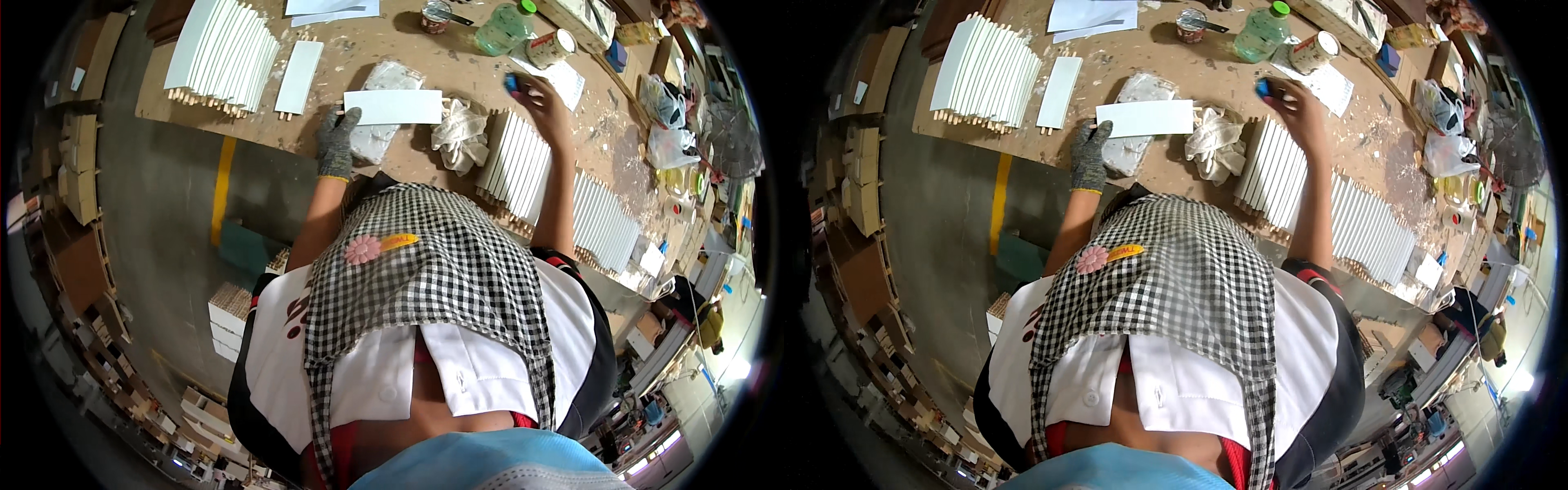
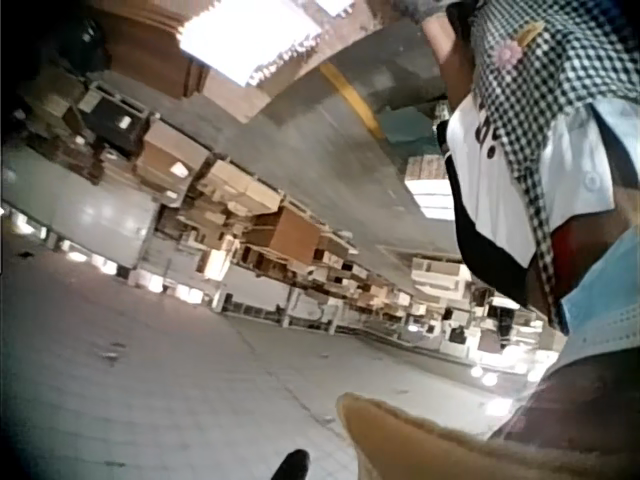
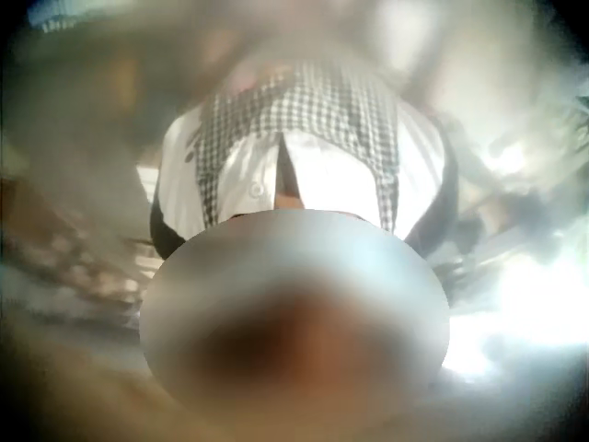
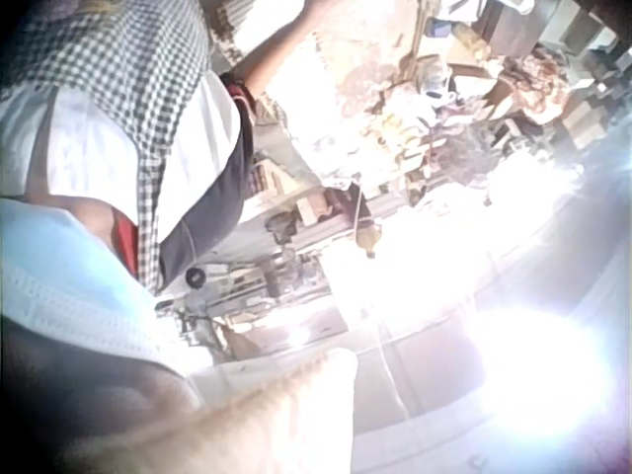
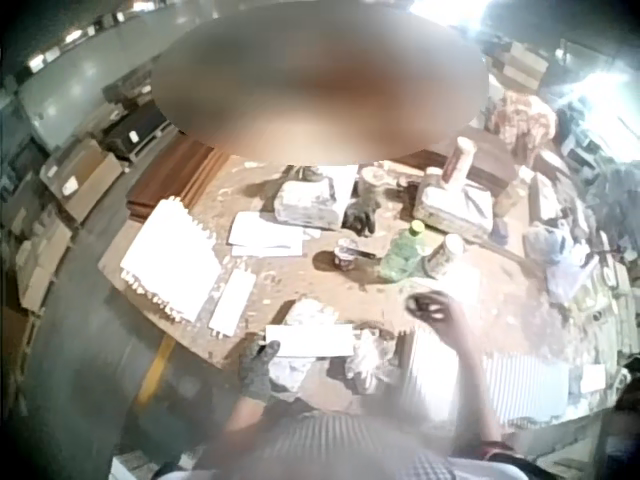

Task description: The person applies a white substance to a small wooden board by hand and with a tool, then wipes the surface with a cloth.

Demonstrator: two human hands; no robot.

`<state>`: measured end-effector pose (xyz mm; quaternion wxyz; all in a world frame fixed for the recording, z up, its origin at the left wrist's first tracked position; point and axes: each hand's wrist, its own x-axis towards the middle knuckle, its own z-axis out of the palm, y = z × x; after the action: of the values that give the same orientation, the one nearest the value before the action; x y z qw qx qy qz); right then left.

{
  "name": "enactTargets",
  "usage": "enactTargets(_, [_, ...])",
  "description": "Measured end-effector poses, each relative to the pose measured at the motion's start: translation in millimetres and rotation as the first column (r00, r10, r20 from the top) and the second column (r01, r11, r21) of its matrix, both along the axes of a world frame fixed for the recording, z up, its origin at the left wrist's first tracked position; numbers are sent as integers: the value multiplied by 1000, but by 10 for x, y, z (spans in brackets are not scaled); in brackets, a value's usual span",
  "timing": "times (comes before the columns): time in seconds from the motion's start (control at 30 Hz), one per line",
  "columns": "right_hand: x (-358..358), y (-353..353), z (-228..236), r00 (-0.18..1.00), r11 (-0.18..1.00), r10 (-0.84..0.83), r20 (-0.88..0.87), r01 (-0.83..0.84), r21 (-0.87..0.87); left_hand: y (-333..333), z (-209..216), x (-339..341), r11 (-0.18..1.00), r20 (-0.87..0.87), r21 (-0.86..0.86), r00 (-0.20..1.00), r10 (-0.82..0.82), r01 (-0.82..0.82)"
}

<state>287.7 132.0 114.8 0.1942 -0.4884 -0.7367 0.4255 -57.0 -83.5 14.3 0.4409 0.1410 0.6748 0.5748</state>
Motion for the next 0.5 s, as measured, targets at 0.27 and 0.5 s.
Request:
enactTargets(0.27, [-1039,-270,-125,888,758,298,350,-443,479,38,113,65,999,72,16,996,49,-50])
enactTargets(0.5, [-1008,-244,-164,840,668,258,477,-512,540,-2,43,34,999,8,50,1000,14,-14])
